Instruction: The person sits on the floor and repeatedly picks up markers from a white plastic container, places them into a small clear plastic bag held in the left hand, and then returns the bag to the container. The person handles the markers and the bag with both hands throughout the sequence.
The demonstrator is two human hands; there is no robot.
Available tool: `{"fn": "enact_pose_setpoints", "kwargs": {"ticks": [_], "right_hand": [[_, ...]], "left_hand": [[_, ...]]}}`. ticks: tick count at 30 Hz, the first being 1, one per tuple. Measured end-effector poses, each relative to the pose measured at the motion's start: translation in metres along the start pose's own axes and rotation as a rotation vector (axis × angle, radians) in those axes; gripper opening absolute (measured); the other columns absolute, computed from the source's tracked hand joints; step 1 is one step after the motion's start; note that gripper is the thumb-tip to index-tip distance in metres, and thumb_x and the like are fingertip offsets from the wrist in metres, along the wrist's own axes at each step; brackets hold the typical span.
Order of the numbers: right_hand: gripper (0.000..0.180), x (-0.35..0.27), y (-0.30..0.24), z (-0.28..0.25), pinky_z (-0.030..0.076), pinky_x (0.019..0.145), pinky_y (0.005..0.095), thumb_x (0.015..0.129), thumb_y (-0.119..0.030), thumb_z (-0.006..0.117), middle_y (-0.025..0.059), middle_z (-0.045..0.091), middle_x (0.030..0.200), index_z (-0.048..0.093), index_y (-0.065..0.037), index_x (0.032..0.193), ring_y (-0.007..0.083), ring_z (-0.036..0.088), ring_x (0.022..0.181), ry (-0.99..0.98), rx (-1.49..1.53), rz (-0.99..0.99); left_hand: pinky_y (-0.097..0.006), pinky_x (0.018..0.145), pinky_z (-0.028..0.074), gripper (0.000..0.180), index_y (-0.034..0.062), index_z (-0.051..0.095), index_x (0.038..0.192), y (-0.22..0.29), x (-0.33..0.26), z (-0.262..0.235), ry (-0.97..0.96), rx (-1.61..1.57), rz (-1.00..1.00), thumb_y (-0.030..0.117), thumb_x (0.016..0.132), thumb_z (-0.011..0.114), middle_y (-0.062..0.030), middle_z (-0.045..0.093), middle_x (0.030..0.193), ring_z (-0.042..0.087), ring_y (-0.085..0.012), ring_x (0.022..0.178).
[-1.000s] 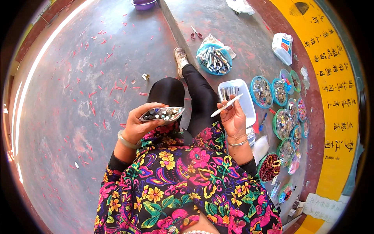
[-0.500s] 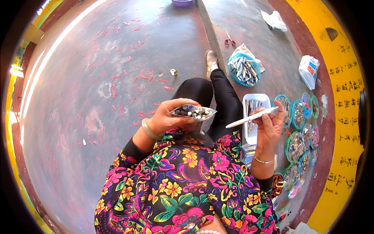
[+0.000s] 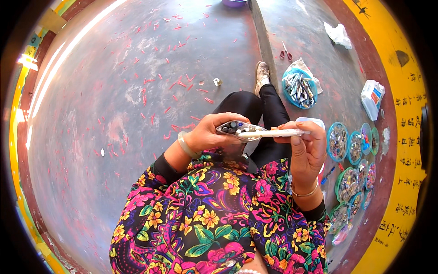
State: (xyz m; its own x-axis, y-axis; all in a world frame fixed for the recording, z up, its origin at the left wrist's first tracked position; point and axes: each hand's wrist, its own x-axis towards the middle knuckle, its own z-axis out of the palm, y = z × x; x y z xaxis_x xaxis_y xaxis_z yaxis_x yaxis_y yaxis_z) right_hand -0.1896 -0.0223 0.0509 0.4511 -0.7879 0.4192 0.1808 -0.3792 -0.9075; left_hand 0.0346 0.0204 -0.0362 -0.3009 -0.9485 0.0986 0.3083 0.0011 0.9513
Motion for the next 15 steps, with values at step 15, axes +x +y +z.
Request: {"fn": "enact_pose_setpoints", "kwargs": {"ticks": [15], "right_hand": [[0.019, 0.021, 0.020, 0.032, 0.046, 0.066, 0.0312, 0.068, 0.001, 0.070, 0.0076, 0.064, 0.077, 0.064, -0.003, 0.086, 0.0234, 0.060, 0.070, -0.112, -0.475, -0.171]], "left_hand": [[-0.025, 0.075, 0.052, 0.052, -0.0027, 0.047, 0.125, 0.003, 0.000, 0.000, 0.022, -0.032, -0.039, 0.001, 0.078, 0.068, -0.0090, 0.061, 0.103, 0.060, -0.0122, 0.089]]}}
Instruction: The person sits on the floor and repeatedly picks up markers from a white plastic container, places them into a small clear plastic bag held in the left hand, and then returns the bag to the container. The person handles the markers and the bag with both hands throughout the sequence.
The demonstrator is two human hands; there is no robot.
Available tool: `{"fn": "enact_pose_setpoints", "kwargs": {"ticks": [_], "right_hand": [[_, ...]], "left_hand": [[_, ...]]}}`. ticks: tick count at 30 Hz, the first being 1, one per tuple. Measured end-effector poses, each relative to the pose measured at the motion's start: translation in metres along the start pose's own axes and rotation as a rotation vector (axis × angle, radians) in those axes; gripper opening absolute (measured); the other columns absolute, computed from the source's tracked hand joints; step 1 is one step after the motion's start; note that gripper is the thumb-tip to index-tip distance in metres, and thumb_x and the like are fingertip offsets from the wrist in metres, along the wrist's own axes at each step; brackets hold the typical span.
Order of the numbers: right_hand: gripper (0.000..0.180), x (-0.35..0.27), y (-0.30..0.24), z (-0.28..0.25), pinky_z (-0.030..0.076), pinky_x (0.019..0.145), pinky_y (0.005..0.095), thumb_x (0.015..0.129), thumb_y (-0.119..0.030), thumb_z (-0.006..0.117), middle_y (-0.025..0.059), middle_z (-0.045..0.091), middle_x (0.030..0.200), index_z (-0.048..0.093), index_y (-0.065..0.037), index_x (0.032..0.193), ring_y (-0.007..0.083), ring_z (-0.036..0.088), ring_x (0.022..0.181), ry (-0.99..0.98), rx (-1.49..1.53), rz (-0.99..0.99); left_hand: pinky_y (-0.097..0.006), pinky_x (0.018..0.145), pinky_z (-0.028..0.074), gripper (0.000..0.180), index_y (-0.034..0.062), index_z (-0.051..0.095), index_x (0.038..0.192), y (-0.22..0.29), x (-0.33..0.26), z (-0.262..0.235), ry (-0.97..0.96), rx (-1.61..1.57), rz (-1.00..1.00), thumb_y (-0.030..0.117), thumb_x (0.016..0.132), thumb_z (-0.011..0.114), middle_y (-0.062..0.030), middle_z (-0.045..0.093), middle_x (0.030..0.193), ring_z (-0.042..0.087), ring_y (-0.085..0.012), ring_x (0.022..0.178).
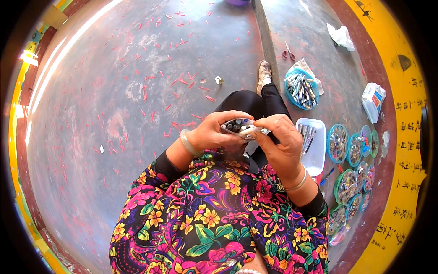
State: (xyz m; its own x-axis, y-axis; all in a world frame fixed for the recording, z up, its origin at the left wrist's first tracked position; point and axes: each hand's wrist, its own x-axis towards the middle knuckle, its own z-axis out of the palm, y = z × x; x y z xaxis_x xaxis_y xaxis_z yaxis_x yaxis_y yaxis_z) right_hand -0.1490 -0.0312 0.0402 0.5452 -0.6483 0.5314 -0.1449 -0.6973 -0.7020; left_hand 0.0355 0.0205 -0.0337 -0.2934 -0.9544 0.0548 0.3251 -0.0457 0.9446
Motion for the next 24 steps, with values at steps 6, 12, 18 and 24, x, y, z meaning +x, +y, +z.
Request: {"fn": "enact_pose_setpoints", "kwargs": {"ticks": [6, 12, 18, 24], "right_hand": [[0.019, -0.006, 0.002, 0.014, 0.044, 0.069, 0.0313, 0.068, -0.002, 0.071, 0.0048, 0.065, 0.074, 0.065, -0.005, 0.085, 0.0215, 0.060, 0.070, 0.000, -0.125, -0.062], [0.017, -0.006, 0.006, 0.010, 0.044, 0.074, 0.0332, 0.069, -0.004, 0.070, 0.0071, 0.064, 0.088, 0.065, -0.004, 0.086, 0.0242, 0.058, 0.083, -0.019, -0.246, -0.131], [0.017, -0.009, 0.007, 0.012, 0.044, 0.082, 0.0357, 0.069, -0.003, 0.070, 0.0111, 0.061, 0.100, 0.066, -0.004, 0.084, 0.0280, 0.056, 0.094, 0.037, -0.207, -0.099], [0.017, -0.013, 0.006, 0.014, 0.041, 0.090, 0.0363, 0.068, -0.005, 0.070, 0.0141, 0.059, 0.112, 0.067, -0.006, 0.085, 0.0304, 0.053, 0.107, -0.016, -0.294, -0.147]], "left_hand": [[-0.026, 0.080, 0.049, 0.049, -0.0021, 0.050, 0.122, 0.003, 0.002, 0.002, 0.018, 0.057, -0.014, 0.003, 0.077, 0.070, -0.0071, 0.061, 0.104, 0.058, -0.0113, 0.092], [-0.027, 0.081, 0.049, 0.050, -0.0018, 0.051, 0.121, -0.002, 0.001, 0.003, 0.075, 0.015, -0.008, 0.001, 0.075, 0.071, -0.0069, 0.060, 0.106, 0.057, -0.0115, 0.094], [-0.027, 0.082, 0.049, 0.050, -0.0012, 0.052, 0.121, -0.001, 0.002, 0.005, 0.072, -0.014, 0.026, 0.001, 0.075, 0.071, -0.0080, 0.060, 0.108, 0.057, -0.0120, 0.094], [-0.027, 0.081, 0.049, 0.051, -0.0010, 0.052, 0.122, -0.001, 0.001, 0.003, 0.069, -0.025, -0.003, 0.002, 0.075, 0.071, -0.0076, 0.060, 0.108, 0.056, -0.0112, 0.093]]}}
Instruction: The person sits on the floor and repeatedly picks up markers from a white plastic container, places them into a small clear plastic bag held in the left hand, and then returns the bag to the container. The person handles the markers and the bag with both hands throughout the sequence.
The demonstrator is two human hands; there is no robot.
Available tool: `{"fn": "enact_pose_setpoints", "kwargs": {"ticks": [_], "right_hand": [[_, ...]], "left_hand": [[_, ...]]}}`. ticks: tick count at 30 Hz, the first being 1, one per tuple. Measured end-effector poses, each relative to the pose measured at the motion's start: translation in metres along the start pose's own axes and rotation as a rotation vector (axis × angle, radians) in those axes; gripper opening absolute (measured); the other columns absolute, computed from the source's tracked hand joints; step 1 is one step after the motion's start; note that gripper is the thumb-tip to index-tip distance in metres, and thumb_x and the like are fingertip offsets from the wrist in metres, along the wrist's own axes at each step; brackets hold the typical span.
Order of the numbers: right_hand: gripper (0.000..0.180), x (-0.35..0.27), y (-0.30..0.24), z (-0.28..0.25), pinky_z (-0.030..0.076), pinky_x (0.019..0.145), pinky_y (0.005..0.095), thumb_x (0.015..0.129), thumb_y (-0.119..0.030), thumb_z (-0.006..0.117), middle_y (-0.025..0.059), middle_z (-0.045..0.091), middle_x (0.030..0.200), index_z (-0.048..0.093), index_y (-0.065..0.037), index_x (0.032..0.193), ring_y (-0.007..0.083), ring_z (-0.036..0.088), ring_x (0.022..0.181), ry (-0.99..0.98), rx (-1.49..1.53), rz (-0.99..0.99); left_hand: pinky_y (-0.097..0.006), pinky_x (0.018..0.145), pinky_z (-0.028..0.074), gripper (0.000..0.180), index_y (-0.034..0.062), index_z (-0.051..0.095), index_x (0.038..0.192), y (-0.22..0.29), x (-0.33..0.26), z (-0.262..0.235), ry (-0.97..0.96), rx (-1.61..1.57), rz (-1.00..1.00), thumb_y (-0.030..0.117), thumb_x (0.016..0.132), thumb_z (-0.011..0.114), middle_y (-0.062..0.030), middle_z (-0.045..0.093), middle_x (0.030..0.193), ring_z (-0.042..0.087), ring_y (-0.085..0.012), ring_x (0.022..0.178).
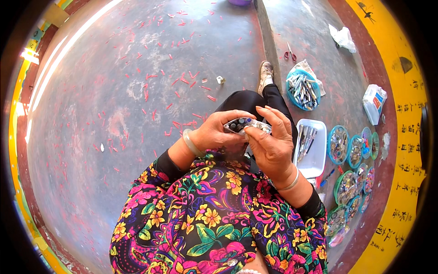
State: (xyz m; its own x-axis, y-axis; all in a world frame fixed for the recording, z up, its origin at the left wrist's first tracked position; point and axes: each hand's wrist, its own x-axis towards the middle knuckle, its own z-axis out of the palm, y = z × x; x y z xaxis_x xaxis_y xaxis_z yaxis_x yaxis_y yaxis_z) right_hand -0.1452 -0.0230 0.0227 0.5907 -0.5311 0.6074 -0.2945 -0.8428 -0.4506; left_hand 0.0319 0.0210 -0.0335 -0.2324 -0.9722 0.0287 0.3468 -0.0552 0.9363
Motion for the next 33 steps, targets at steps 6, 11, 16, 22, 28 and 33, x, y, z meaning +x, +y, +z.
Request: {"fn": "enact_pose_setpoints", "kwargs": {"ticks": [6, 11, 16, 22, 28, 33], "right_hand": [[0.016, -0.003, -0.002, 0.001, 0.037, 0.093, 0.0376, 0.070, -0.011, 0.068, 0.0164, 0.055, 0.122, 0.068, -0.006, 0.085, 0.0308, 0.048, 0.117, -0.043, -0.092, -0.052], [0.016, -0.002, -0.005, 0.003, 0.035, 0.093, 0.0388, 0.071, -0.013, 0.067, 0.0168, 0.054, 0.124, 0.068, -0.007, 0.085, 0.0300, 0.047, 0.120, -0.080, -0.057, -0.069], [0.018, -0.005, -0.002, -0.001, 0.036, 0.095, 0.0391, 0.071, -0.010, 0.067, 0.0166, 0.056, 0.121, 0.068, -0.006, 0.089, 0.0319, 0.047, 0.119, -0.062, -0.003, -0.021], [0.017, -0.019, 0.041, -0.033, 0.040, 0.095, 0.0384, 0.077, -0.002, 0.062, 0.0175, 0.057, 0.116, 0.068, -0.003, 0.093, 0.0332, 0.052, 0.111, 0.204, -0.066, 0.122], [0.020, -0.114, 0.152, -0.077, 0.043, 0.089, 0.0283, 0.085, -0.007, 0.057, 0.0109, 0.063, 0.107, 0.066, 0.001, 0.101, 0.0193, 0.059, 0.100, 0.532, -0.025, 0.742], [0.028, -0.256, 0.244, -0.082, 0.046, 0.086, 0.0282, 0.081, -0.009, 0.060, 0.0099, 0.066, 0.102, 0.064, 0.004, 0.105, 0.0166, 0.061, 0.095, 0.568, 0.120, 1.275]], "left_hand": [[-0.026, 0.081, 0.047, 0.058, -0.0008, 0.048, 0.126, 0.003, -0.001, 0.000, -0.008, 0.035, -0.033, 0.003, 0.073, 0.071, -0.0062, 0.060, 0.107, 0.054, -0.0097, 0.093], [-0.027, 0.084, 0.045, 0.056, -0.0015, 0.048, 0.125, -0.008, 0.001, 0.000, 0.021, 0.328, 0.179, 0.004, 0.073, 0.067, -0.0088, 0.061, 0.109, 0.054, -0.0107, 0.097], [-0.028, 0.087, 0.045, 0.055, -0.0027, 0.048, 0.125, -0.011, 0.003, -0.003, 0.008, 0.320, 0.154, 0.003, 0.074, 0.071, -0.0073, 0.058, 0.112, 0.053, -0.0118, 0.102], [-0.029, 0.089, 0.045, 0.055, -0.0007, 0.052, 0.121, -0.004, 0.006, 0.001, 0.032, 0.363, 0.116, -0.002, 0.071, 0.074, -0.0091, 0.059, 0.114, 0.056, -0.0139, 0.102], [-0.029, 0.091, 0.043, 0.057, 0.0004, 0.049, 0.126, 0.001, 0.004, 0.008, 0.008, 0.261, 0.095, -0.003, 0.073, 0.071, -0.0105, 0.058, 0.117, 0.056, -0.0156, 0.104], [-0.028, 0.091, 0.044, 0.052, -0.0018, 0.051, 0.122, -0.003, 0.011, 0.010, 0.026, 0.359, 0.101, -0.005, 0.074, 0.071, -0.0106, 0.058, 0.114, 0.056, -0.0155, 0.104]]}}
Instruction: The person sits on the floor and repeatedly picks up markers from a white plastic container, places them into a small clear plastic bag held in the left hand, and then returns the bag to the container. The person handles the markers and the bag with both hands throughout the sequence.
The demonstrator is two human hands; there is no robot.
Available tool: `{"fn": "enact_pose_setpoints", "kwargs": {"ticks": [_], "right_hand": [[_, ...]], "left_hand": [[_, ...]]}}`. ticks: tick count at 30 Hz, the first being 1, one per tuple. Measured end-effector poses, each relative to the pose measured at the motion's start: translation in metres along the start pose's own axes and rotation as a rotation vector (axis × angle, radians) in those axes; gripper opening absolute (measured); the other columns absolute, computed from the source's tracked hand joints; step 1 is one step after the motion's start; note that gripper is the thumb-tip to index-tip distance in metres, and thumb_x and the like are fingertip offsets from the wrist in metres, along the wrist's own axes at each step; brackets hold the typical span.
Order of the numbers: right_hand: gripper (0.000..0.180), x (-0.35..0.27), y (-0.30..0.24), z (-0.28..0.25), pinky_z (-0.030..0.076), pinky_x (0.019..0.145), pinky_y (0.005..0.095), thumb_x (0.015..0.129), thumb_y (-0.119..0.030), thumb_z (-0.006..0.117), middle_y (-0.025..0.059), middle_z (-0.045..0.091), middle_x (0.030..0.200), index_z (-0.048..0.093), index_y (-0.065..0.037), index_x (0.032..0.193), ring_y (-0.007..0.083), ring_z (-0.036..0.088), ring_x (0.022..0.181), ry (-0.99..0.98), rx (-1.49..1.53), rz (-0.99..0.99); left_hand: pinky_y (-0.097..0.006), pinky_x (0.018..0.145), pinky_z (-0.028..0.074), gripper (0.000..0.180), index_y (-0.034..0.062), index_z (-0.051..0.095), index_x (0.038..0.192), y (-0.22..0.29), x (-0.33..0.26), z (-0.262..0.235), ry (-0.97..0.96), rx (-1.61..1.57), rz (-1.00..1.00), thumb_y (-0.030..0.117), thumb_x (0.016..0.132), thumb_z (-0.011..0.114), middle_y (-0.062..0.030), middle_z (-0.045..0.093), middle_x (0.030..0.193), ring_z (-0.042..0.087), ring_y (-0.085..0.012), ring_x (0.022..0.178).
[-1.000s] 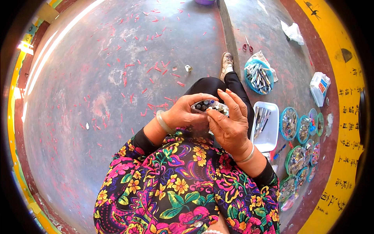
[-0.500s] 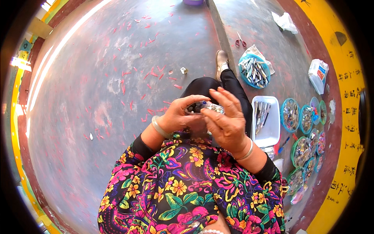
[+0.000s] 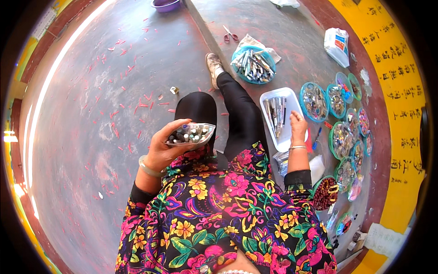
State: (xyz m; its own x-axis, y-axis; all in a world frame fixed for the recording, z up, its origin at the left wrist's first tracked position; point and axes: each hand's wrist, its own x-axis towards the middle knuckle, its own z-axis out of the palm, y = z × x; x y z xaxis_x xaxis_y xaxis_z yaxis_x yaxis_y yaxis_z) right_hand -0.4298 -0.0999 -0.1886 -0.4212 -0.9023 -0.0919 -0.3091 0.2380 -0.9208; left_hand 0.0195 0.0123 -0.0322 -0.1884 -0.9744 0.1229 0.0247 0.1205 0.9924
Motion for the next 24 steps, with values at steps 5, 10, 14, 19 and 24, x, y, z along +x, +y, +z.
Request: {"fn": "enact_pose_setpoints", "kwargs": {"ticks": [5, 10, 14, 19, 24], "right_hand": [[0.038, 0.009, 0.115, -0.009, 0.049, 0.081, 0.0318, 0.071, -0.016, 0.063, 0.0190, 0.067, 0.099, 0.064, 0.002, 0.104, 0.0253, 0.066, 0.090, -0.126, -0.475, 0.212], [0.032, 0.008, 0.134, 0.001, 0.049, 0.080, 0.0397, 0.065, -0.019, 0.063, 0.0200, 0.065, 0.092, 0.068, -0.003, 0.092, 0.0350, 0.062, 0.090, -0.204, -0.798, 0.134], [0.027, 0.006, 0.138, 0.012, 0.049, 0.080, 0.0402, 0.063, -0.018, 0.064, 0.0217, 0.065, 0.090, 0.068, -0.001, 0.083, 0.0356, 0.062, 0.089, -0.130, -0.836, 0.130], [0.026, 0.019, 0.187, 0.013, 0.050, 0.076, 0.0390, 0.060, -0.022, 0.066, 0.0231, 0.064, 0.083, 0.067, 0.000, 0.075, 0.0376, 0.062, 0.083, -0.055, -0.916, 0.126], [0.022, 0.026, 0.196, 0.014, 0.051, 0.070, 0.0389, 0.061, -0.023, 0.065, 0.0241, 0.063, 0.072, 0.066, -0.001, 0.064, 0.0362, 0.063, 0.073, -0.124, -0.973, 0.225]], "left_hand": [[-0.029, 0.089, 0.045, 0.050, -0.0044, 0.051, 0.119, 0.001, 0.001, 0.005, 0.065, -0.027, 0.000, -0.007, 0.073, 0.069, -0.0119, 0.059, 0.112, 0.057, -0.0166, 0.102], [-0.030, 0.089, 0.047, 0.051, -0.0052, 0.051, 0.119, -0.001, 0.000, 0.005, 0.148, -0.110, 0.013, -0.009, 0.072, 0.068, -0.0144, 0.060, 0.112, 0.059, -0.0190, 0.102], [-0.032, 0.090, 0.047, 0.051, -0.0052, 0.051, 0.119, -0.002, -0.004, 0.002, 0.112, -0.102, 0.048, -0.009, 0.072, 0.069, -0.0171, 0.059, 0.113, 0.059, -0.0223, 0.104], [-0.036, 0.091, 0.048, 0.052, -0.0051, 0.051, 0.119, 0.000, -0.003, 0.007, 0.046, -0.223, 0.036, -0.008, 0.071, 0.070, -0.0192, 0.059, 0.113, 0.058, -0.0253, 0.106], [-0.036, 0.091, 0.048, 0.051, -0.0053, 0.051, 0.118, 0.002, -0.006, 0.007, 0.066, -0.235, 0.008, -0.009, 0.071, 0.070, -0.0198, 0.059, 0.113, 0.058, -0.0259, 0.106]]}}
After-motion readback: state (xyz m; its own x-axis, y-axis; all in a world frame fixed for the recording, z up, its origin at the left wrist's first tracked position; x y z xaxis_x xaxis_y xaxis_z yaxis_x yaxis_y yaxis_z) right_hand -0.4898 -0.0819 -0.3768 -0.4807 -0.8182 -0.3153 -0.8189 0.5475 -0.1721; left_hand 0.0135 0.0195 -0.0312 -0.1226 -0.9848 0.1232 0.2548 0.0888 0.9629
